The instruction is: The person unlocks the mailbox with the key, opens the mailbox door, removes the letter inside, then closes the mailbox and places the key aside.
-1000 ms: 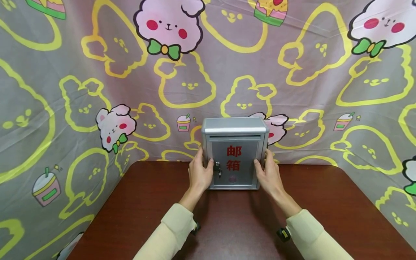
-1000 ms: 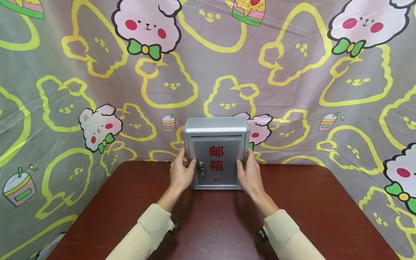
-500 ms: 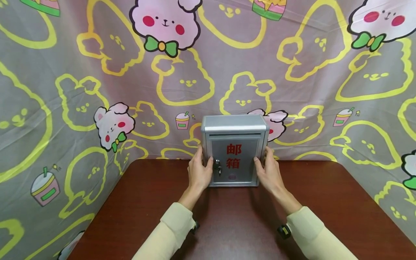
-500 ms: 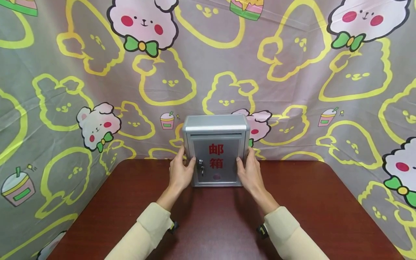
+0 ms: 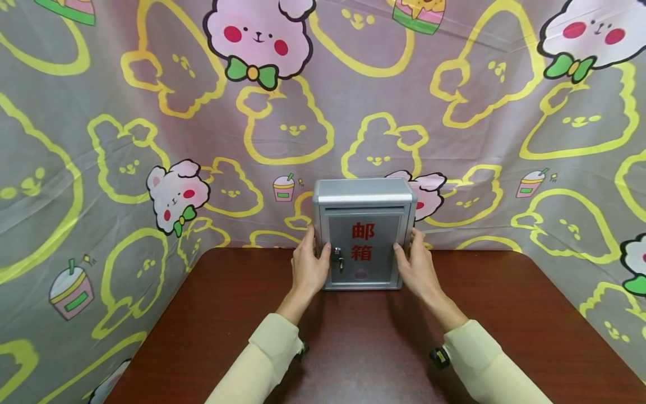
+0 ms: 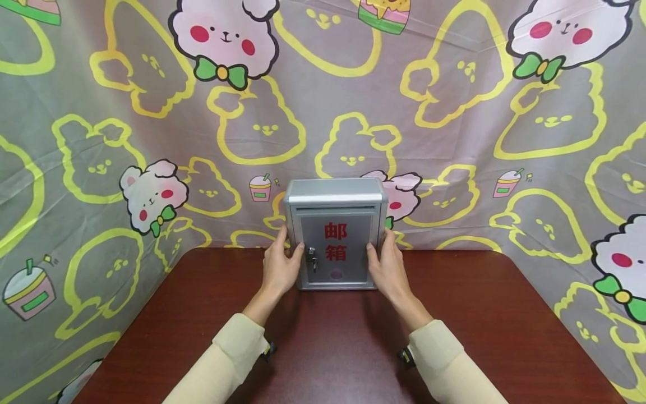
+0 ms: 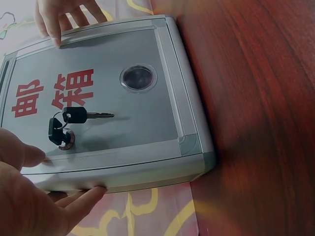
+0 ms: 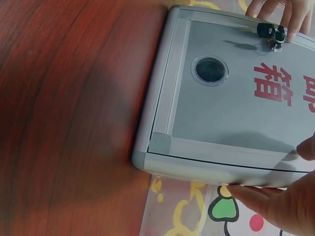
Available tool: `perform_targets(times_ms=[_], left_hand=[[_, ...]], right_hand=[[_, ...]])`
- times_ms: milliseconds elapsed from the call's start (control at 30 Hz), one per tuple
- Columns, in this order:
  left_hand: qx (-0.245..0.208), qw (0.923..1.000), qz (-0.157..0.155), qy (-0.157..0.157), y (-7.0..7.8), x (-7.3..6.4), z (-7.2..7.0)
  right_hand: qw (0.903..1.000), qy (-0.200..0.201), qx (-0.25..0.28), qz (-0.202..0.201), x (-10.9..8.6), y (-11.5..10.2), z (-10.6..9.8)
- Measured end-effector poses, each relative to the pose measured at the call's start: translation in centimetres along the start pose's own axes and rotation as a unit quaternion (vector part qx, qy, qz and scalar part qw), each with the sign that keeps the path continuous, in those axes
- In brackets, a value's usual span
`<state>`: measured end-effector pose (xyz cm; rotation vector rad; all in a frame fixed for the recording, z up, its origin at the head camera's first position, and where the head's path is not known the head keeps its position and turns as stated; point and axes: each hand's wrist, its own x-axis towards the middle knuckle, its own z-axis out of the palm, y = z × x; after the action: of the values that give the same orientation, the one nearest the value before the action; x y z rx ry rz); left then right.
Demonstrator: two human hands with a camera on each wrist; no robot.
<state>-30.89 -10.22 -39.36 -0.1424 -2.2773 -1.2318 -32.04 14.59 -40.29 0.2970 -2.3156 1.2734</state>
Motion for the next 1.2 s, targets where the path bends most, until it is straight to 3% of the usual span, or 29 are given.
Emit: perform_targets(times_ms=[333,667,833,1000,1200], left_hand=[[0.009,0.9997,0.012,0.017,-0.2,0.3,0.1],[0.011,0.9997,0.022,-0.001,-0.6,0.9,-0.8],[0.016,0.9993,0.033,-0.007,-0.6,1.1,-1.6],[0.023,0.9984,0.051,-0.012,-0.4,1.5,-2.4],[-0.005,0.9966,0.076,-0.031,0.0,2.9,-4.0]], right_hand=[[0.9998,-0.001,-0.011,-0.017,0.2,0.2,0.1],[0.996,0.003,-0.068,-0.059,0.5,-0.1,-0.7],[0.9931,-0.023,-0.103,-0.052,0.2,-0.4,-1.4],[0.9829,-0.061,-0.173,-0.021,-0.4,-1.1,-2.6],[0.9569,-0.079,-0.277,-0.035,-1.2,-2.0,-3.7]])
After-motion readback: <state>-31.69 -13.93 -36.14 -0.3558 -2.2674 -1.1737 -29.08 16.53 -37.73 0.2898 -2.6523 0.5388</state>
